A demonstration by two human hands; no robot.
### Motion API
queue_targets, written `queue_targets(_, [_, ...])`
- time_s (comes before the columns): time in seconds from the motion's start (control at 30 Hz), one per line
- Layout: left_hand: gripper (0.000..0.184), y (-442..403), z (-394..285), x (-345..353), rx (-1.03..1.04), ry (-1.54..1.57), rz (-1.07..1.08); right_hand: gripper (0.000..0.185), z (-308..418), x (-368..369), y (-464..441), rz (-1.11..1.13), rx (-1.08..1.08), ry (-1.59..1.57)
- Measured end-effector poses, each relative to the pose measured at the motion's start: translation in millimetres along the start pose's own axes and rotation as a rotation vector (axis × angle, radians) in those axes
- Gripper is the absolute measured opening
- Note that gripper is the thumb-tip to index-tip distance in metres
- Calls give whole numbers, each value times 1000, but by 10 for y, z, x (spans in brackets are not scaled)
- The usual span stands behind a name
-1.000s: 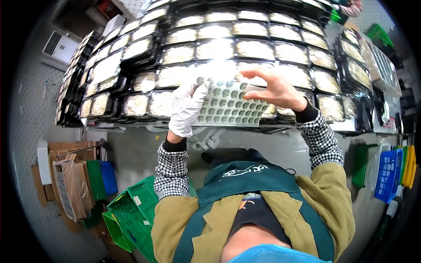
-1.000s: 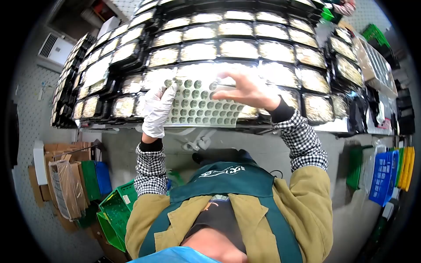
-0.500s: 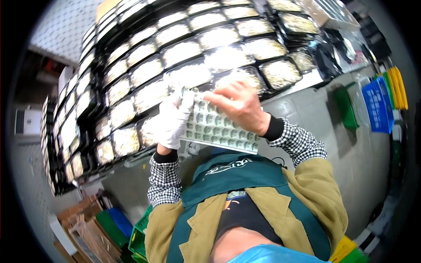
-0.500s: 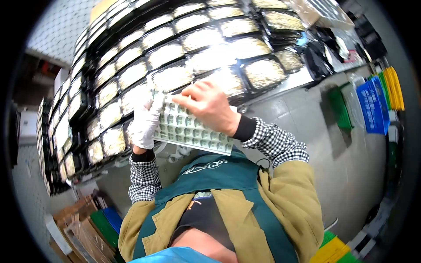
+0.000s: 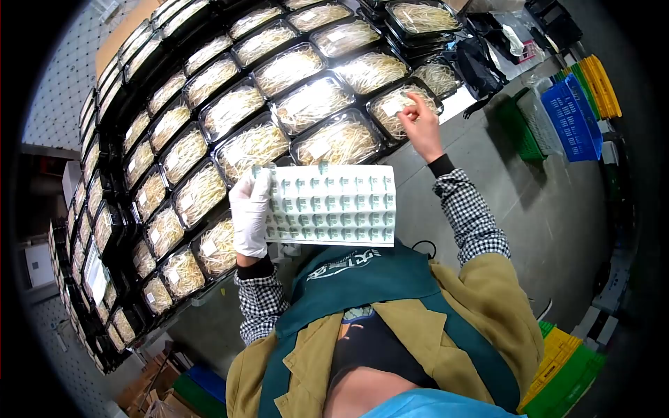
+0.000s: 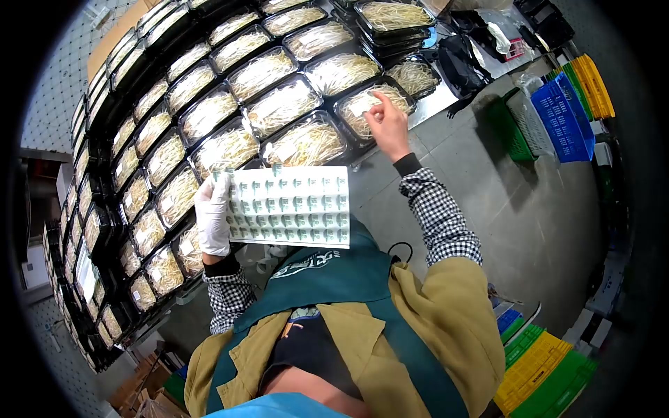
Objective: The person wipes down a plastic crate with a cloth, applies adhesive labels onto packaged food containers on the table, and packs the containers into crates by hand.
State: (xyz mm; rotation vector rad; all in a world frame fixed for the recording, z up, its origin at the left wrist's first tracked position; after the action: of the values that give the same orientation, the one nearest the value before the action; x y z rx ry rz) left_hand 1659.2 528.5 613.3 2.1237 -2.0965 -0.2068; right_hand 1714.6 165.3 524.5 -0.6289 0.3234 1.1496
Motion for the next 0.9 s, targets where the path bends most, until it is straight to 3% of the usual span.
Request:
queue_targets(0.1, [18, -56, -9, -37, -20, 12, -97, 48, -12, 43, 79, -73, -325, 470])
queue_targets(0.27, [16, -214, 1, -4, 12, 48, -192, 40, -139, -145, -175, -65, -165, 492])
queue_targets(0.37, [16, -317, -19, 79, 10, 70, -227, 30, -216, -101, -420, -36, -113, 195])
queue_targets(0.43, [16, -346, -22, 135, -3, 55, -240, 17, -166, 55, -629, 34, 102, -49])
queue_targets(0.5, [18, -430, -49, 234, -1, -39, -244, 17, -159, 278, -818, 31, 153, -190])
queue_targets(0.67, [18, -524, 30, 366, -33, -29, -226, 13, -180, 682, -955, -67, -97, 267])
queue_targets(0.9, [26, -525, 0, 400, -16, -181, -141, 20, -129, 485, -1184, 74, -45, 364])
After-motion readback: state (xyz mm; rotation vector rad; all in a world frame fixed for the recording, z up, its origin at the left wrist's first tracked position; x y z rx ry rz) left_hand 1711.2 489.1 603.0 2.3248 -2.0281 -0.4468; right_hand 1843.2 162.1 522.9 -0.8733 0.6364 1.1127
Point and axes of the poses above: each hand's wrist, its own y-axis away from the middle knuckle, its own x-axis out of the palm, z = x × y, the point moved 3 cm from there along -y, towards the middle knuckle, and after that the axes turned 1 degree about -z, right-handed, at the moved point
